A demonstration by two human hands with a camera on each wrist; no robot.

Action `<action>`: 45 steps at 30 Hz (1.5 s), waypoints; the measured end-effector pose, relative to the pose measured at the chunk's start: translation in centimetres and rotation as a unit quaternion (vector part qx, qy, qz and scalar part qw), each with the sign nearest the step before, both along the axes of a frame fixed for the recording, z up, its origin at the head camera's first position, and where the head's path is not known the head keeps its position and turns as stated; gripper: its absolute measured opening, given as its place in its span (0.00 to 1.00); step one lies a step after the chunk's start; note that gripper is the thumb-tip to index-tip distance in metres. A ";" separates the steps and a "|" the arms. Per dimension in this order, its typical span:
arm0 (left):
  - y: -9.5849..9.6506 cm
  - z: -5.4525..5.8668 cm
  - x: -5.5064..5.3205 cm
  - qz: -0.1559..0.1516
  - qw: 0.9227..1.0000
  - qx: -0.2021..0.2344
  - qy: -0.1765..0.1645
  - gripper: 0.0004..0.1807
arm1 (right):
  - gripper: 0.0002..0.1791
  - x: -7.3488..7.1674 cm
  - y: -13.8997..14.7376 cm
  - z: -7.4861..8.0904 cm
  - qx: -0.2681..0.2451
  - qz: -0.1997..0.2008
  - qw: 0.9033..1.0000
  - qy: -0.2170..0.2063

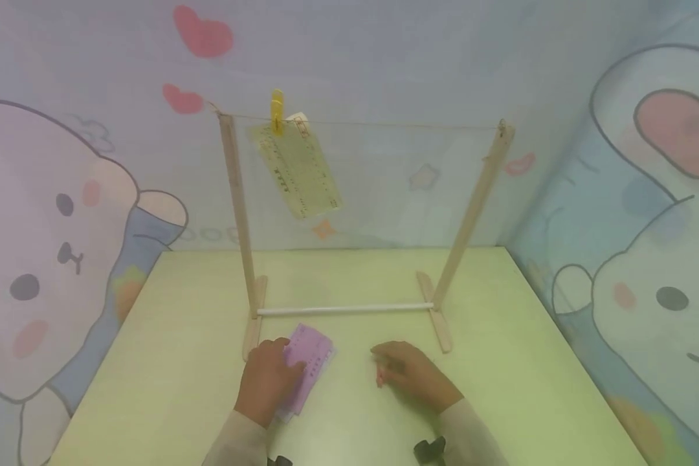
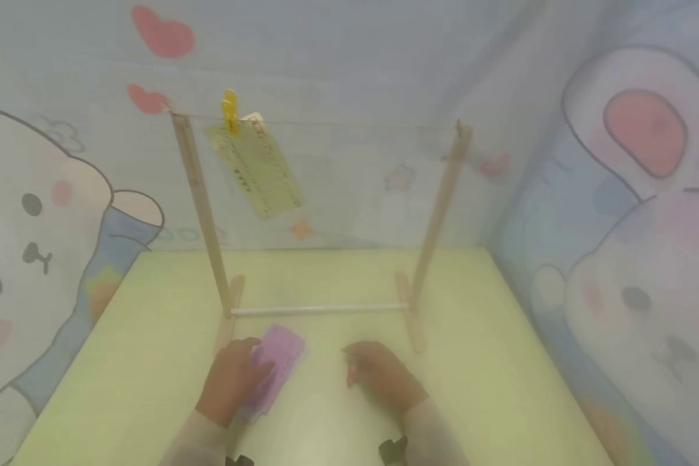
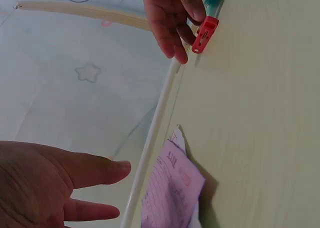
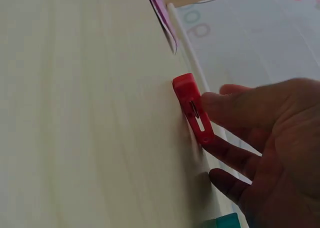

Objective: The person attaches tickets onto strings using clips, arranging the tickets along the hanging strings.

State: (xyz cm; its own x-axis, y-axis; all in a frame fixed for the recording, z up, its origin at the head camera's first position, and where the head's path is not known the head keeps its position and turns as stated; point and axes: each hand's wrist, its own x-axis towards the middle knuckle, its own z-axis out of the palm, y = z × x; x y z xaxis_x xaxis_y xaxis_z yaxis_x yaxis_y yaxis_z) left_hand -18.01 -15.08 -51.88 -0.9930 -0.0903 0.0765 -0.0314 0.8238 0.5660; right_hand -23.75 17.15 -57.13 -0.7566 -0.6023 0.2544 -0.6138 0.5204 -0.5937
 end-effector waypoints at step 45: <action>-1.2 3.4 -2.7 0.017 0.949 0.270 0.161 0.08 | 0.12 -0.8 1.5 10.5 -0.177 -0.084 0.980 -0.006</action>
